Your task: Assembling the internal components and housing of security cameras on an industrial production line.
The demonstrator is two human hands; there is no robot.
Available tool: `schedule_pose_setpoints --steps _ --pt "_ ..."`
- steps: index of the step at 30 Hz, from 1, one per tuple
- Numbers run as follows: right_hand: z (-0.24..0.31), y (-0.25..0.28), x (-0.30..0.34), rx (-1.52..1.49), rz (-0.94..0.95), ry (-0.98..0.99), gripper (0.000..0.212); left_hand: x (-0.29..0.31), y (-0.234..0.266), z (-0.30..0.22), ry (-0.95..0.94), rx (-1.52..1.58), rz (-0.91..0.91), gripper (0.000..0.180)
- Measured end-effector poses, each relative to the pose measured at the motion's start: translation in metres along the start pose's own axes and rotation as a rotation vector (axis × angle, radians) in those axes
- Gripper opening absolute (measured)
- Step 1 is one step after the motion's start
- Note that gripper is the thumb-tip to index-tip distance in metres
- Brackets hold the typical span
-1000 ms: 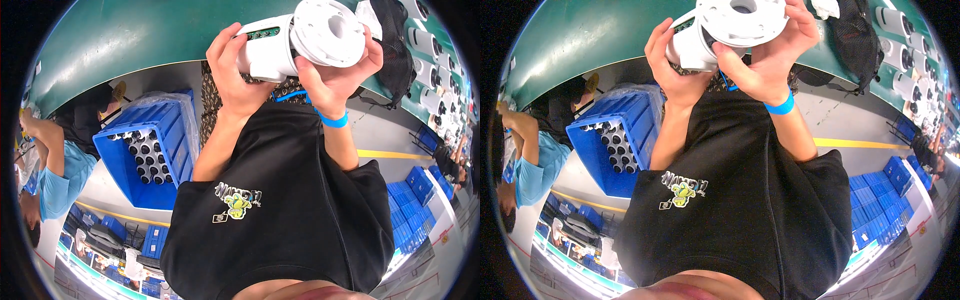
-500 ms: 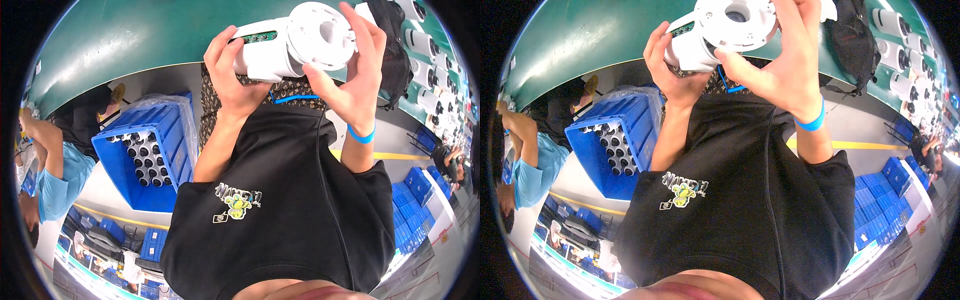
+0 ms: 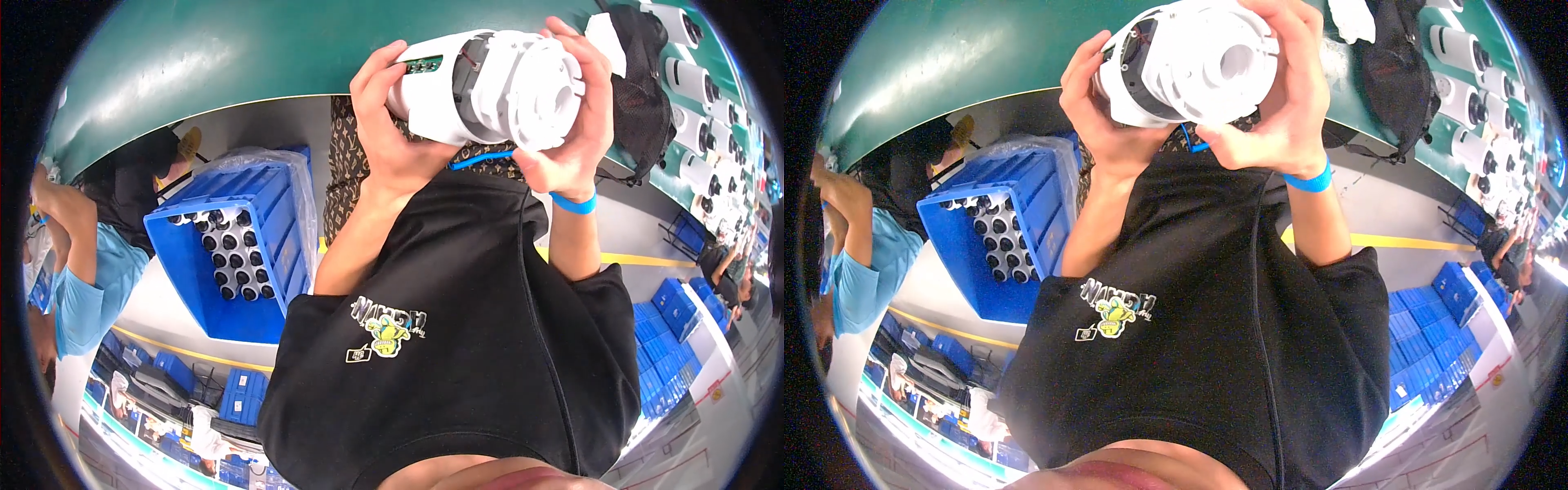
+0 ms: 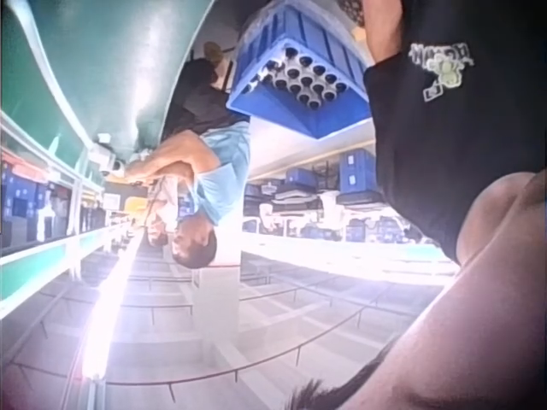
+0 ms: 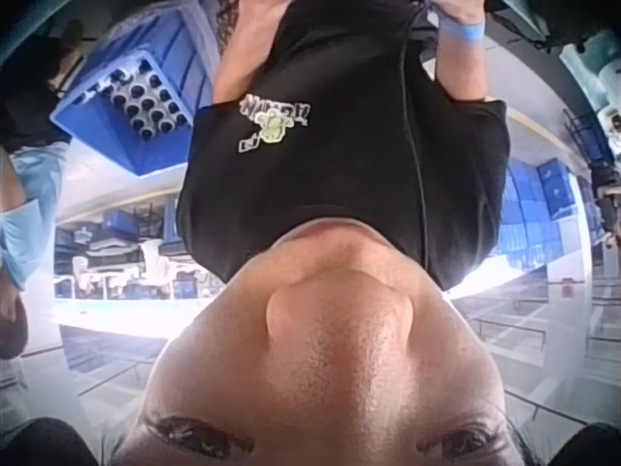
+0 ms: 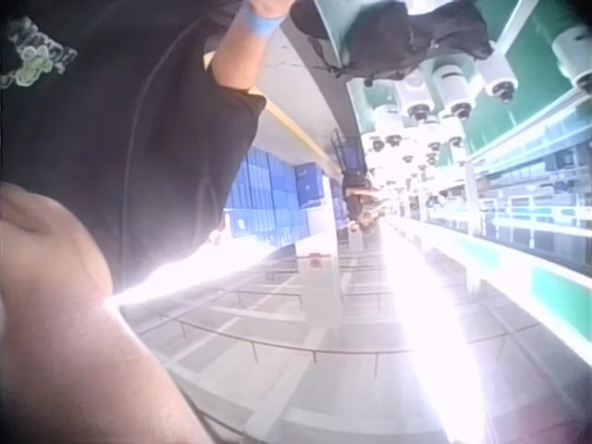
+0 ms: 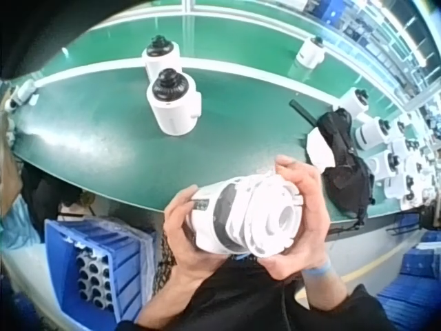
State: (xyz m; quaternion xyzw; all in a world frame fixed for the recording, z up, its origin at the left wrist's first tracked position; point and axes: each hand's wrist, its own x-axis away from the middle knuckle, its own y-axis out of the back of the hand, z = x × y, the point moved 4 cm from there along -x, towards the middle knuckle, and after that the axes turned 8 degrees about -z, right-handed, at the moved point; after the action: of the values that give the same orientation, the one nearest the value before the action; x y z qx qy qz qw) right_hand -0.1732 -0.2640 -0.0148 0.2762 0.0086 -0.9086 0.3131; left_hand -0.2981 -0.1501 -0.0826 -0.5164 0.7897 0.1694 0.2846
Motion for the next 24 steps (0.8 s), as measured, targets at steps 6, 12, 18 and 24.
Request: schedule_pose_setpoints --steps 6,12,18,24 --pt "0.008 0.005 0.006 0.247 0.255 -0.060 0.085 -0.001 0.006 0.000 -0.112 -0.145 0.008 0.077" --pt "0.034 -0.007 0.021 0.444 0.088 -0.120 0.089 0.009 0.005 0.001 -0.228 -0.143 -0.111 0.067" --pt "0.041 -0.009 0.023 0.389 0.088 0.034 0.074 0.007 0.012 0.004 -0.197 -0.099 0.148 0.091" --pt "0.033 0.000 0.024 0.338 0.274 0.090 0.072 -0.033 0.016 0.009 -0.118 0.000 0.503 0.093"
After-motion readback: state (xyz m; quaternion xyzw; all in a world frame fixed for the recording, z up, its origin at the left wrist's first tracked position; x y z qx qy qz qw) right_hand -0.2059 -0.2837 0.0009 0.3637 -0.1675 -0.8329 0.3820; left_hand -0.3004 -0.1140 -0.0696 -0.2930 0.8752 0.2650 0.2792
